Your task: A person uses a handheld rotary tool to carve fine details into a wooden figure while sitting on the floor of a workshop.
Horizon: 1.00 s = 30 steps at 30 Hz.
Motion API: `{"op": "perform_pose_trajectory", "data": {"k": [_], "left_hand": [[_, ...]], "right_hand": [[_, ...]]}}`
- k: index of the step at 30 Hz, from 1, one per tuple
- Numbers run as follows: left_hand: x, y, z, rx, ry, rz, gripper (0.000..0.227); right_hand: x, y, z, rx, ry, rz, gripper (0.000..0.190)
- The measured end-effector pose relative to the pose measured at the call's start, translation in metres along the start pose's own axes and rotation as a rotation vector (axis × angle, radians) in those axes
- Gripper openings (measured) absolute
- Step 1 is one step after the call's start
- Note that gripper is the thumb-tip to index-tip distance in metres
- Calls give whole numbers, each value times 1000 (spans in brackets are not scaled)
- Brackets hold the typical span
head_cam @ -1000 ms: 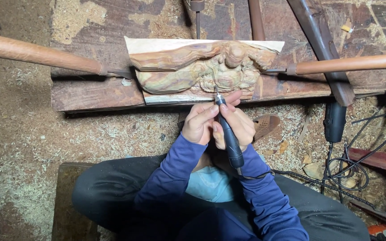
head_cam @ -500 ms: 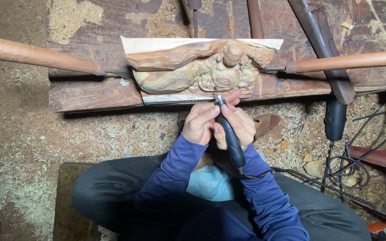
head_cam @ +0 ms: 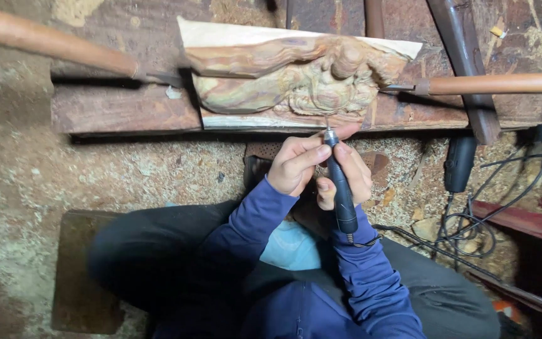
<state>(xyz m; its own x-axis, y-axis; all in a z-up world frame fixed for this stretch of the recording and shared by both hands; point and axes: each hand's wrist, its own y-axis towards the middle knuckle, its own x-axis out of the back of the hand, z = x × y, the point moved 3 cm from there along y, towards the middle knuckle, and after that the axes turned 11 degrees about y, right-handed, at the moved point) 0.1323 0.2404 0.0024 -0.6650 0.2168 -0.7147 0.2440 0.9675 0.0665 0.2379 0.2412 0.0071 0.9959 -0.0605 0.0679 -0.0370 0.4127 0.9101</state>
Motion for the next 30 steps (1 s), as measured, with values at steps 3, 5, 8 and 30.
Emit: {"op": "perform_pose_trajectory", "data": {"k": [3, 5, 8, 30], "left_hand": [[7, -4, 15, -63, -89, 6, 28], [11, -3, 20, -85, -162, 15, 26], [15, 0, 4, -17, -240, -81, 19], [26, 2, -24, 401, -645, 47, 29]], "right_hand": [[-12, -3, 8, 121, -36, -23, 63], [-29, 5, 19, -87, -141, -77, 64], [-32, 15, 10, 89, -186, 56, 63], [-40, 8, -2, -53, -314, 133, 54]]}}
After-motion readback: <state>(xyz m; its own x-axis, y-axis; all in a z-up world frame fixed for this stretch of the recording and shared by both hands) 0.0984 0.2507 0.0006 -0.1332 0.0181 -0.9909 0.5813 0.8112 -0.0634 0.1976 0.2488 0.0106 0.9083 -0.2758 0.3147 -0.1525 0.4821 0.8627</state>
